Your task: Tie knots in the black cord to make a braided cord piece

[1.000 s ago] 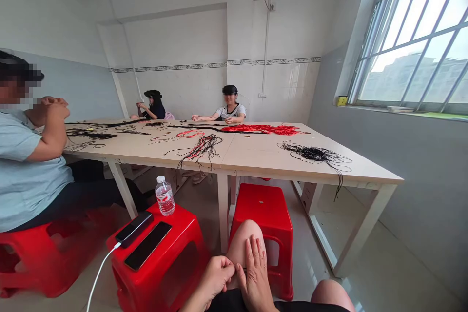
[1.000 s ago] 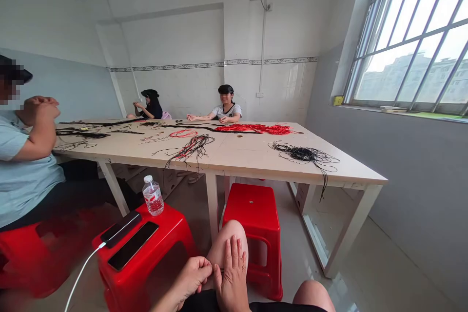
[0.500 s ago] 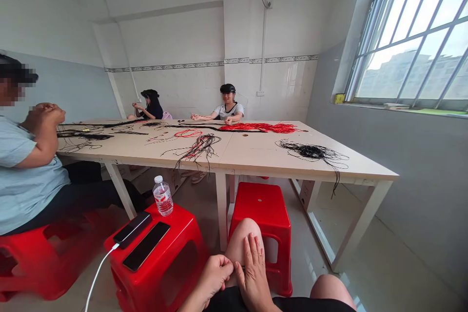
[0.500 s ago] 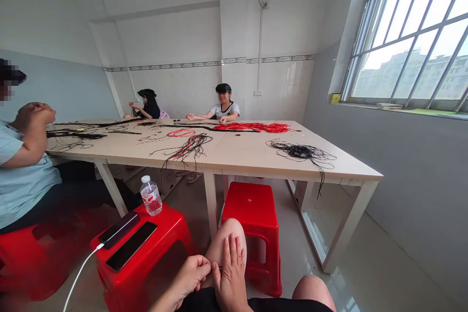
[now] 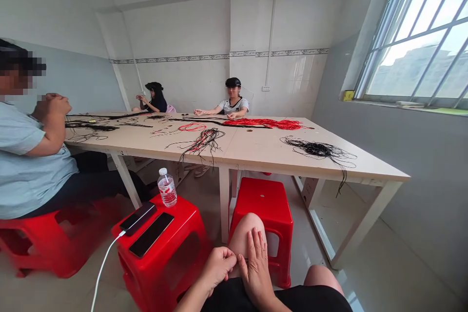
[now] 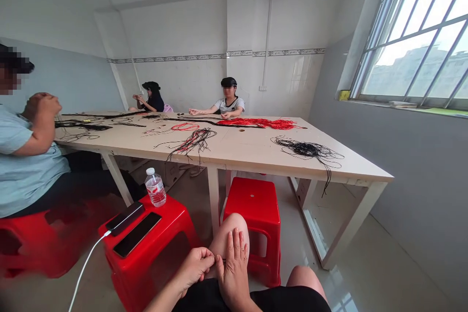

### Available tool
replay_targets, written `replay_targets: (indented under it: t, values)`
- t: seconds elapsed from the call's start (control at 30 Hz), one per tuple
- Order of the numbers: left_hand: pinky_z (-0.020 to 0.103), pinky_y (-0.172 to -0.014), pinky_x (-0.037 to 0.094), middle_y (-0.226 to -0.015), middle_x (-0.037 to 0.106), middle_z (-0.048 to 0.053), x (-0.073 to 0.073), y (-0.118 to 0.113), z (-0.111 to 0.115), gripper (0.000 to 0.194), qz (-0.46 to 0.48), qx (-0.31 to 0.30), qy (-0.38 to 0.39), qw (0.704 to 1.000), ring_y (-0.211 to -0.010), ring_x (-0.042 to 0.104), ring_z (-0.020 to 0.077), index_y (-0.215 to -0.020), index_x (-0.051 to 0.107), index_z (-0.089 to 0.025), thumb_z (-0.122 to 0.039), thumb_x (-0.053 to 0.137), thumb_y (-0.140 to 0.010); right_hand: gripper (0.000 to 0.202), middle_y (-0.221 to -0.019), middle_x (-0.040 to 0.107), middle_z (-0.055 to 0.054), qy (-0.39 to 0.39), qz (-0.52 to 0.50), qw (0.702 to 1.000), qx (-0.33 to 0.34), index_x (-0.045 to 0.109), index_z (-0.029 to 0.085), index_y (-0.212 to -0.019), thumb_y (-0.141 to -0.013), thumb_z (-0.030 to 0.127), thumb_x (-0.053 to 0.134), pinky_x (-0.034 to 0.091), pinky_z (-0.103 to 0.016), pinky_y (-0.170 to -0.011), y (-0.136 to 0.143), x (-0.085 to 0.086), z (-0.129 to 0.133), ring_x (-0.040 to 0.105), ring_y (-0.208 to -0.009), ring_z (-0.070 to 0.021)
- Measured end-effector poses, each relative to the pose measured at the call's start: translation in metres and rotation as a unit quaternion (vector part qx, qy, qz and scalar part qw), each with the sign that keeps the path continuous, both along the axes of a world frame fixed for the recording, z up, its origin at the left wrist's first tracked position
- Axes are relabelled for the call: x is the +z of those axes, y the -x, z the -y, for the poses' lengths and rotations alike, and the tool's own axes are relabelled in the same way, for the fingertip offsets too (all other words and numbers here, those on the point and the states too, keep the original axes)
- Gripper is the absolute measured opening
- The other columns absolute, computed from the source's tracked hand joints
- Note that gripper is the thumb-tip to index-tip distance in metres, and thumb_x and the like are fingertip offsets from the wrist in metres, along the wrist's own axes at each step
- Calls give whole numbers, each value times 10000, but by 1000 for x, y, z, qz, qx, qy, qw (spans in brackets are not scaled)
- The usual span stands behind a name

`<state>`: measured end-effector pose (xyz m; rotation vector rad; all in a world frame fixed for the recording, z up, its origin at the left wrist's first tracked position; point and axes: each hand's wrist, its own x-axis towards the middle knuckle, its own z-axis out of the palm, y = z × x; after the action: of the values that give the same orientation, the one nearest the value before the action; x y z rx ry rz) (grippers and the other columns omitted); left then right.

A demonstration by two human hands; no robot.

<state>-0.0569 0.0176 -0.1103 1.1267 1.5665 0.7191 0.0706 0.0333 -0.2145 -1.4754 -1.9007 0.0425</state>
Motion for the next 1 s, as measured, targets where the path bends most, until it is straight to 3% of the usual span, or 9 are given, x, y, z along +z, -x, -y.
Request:
replay_targets:
  t: [0.13,0.43,0.63,1.0]
  values:
    - [191,-390,204,-481,465,-70,-5,0,-1,156,4,-7,-9,1000,-345,326,30,-624,495,-154,-214,551,-757,622,-1526,197,-164,2,-11,1000,-3,266,115,-1453,-940,463,317,264,-571,-1080,-1,1,4,152,-1409,-313]
    - [196,-392,215,-490,461,-67,-15,3,-4,164,-4,-12,-21,1000,-353,317,36,-641,492,-158,-253,544,-763,612,-1499,258,-190,0,-2,1000,1,322,88,-1429,-945,462,295,291,-592,-1058,0,-1,1,207,-1391,-337]
    - [198,-396,210,-480,447,-71,-10,8,-2,180,1,-10,-23,1000,-360,310,38,-632,484,-158,-265,534,-767,600,-1511,244,-153,2,4,1000,6,267,146,-1456,-942,447,337,299,-565,-1068,5,0,0,213,-1391,-320]
    - [199,-408,223,-500,459,-67,-8,8,-1,187,3,-13,-18,1000,-374,324,40,-658,506,-154,-308,529,-762,645,-1506,237,-191,-32,5,999,18,165,128,-1478,-937,398,389,316,-591,-1044,4,4,0,222,-1385,-343]
